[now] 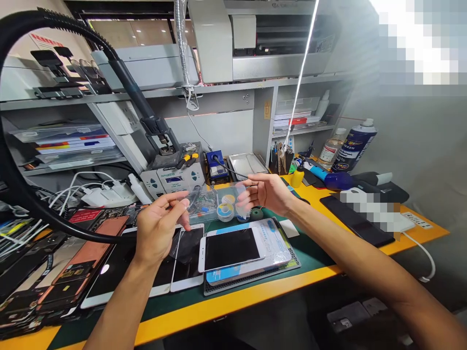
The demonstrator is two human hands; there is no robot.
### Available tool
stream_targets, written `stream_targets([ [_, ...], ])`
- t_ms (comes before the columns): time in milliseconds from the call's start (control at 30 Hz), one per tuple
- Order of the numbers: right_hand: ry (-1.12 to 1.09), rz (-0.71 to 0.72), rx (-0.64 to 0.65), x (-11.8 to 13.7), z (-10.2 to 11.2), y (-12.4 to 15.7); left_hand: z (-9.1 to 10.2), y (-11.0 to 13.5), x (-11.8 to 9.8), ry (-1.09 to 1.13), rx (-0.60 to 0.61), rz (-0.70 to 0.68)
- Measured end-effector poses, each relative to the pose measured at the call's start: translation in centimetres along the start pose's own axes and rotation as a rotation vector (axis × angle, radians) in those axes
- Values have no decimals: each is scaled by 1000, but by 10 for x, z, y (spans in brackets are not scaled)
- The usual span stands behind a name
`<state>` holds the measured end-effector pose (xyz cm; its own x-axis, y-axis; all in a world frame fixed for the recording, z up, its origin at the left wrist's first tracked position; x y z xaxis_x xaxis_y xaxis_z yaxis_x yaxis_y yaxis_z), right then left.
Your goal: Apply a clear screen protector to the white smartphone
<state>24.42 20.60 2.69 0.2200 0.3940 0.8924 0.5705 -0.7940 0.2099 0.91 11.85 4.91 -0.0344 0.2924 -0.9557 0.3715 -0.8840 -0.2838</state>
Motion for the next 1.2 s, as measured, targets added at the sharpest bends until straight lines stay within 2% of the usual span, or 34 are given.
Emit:
stream_targets([
  [433,-9,11,-22,-5,6,-7,1,1,3,13,3,-3],
  [633,34,75,-48,-5,4,-8,0,4,-1,42,-12,-2],
  [733,53,115,-75,-4,6,-9,-3,5,2,81,25,68],
  [833,38,152,-96,0,7,-8,-15,9,11,96,140,205],
  [900,9,170,-95,3,6,-5,-21,12,15,85,192,247],
  [967,-73,160,-51,3,0,-1,-24,14,14,105,189,225],
  [1067,-208,93,96,-5,-20,6,-27,17,12,180,134,187],
  [1133,-196,71,180,-16,-36,10,-29,20,13,207,105,177],
  [1200,-121,94,201,-27,-48,13,-32,24,13,191,95,151],
])
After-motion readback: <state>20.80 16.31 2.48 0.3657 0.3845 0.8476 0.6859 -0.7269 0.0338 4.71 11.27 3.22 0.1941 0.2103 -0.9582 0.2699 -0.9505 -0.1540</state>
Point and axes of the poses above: each hand's wrist, its own y-axis away from the middle knuckle, its own z-axis out of the back of the hand, x = y × z, the point moved 8 cm from there along -y, towards the middle knuckle, and after that the axes turned 2 degrees about -x, right-handed, at the moved point
